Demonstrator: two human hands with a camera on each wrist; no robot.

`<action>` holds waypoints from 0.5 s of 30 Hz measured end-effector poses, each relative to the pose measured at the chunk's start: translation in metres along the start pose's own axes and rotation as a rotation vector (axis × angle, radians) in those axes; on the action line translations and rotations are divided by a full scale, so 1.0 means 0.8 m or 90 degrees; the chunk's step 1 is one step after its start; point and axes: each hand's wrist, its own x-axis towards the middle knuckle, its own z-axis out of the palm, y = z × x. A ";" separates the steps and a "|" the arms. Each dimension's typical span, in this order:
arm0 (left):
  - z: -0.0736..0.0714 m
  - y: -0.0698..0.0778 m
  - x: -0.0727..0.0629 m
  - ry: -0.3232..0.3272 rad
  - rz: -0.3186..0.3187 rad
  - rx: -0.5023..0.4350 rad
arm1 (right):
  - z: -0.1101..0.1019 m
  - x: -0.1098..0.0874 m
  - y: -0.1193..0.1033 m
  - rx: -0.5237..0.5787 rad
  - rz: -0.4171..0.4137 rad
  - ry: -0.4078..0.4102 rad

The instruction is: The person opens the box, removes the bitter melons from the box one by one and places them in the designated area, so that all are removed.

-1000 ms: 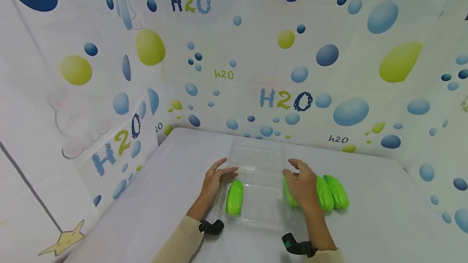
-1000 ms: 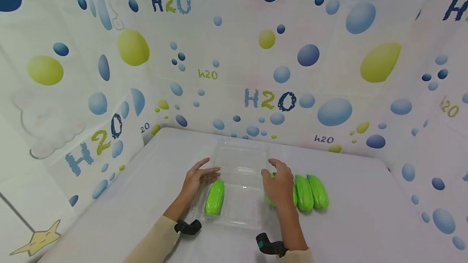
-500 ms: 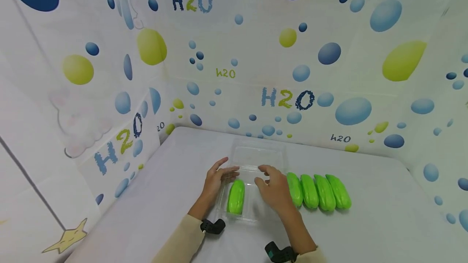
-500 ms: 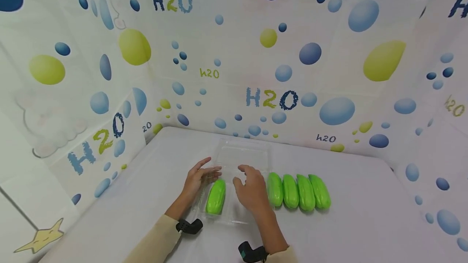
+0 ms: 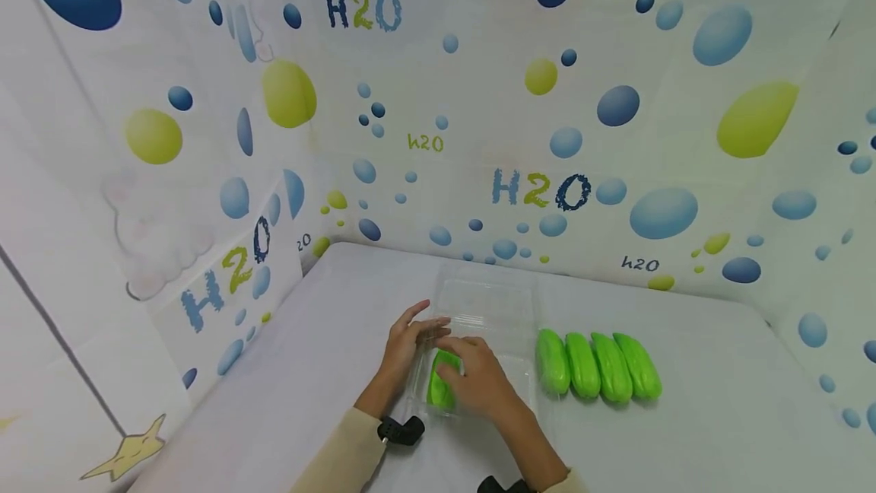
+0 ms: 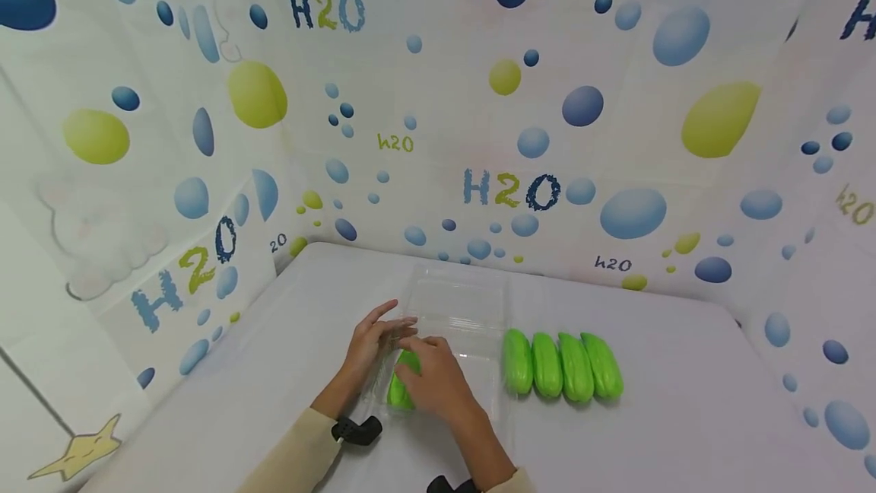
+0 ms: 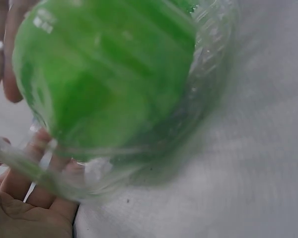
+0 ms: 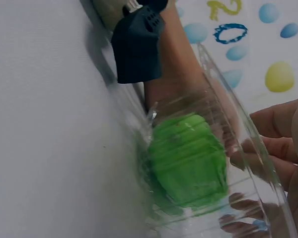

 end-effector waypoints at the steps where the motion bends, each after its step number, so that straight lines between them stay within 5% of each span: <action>1: 0.000 0.000 0.000 -0.002 0.001 0.002 | 0.002 0.000 0.000 -0.004 -0.002 -0.007; 7: 0.000 -0.001 0.002 -0.011 0.006 0.010 | 0.008 -0.003 -0.002 -0.047 0.000 -0.020; 15: -0.002 -0.003 0.003 -0.012 0.005 -0.010 | 0.009 -0.004 -0.006 -0.058 0.028 0.028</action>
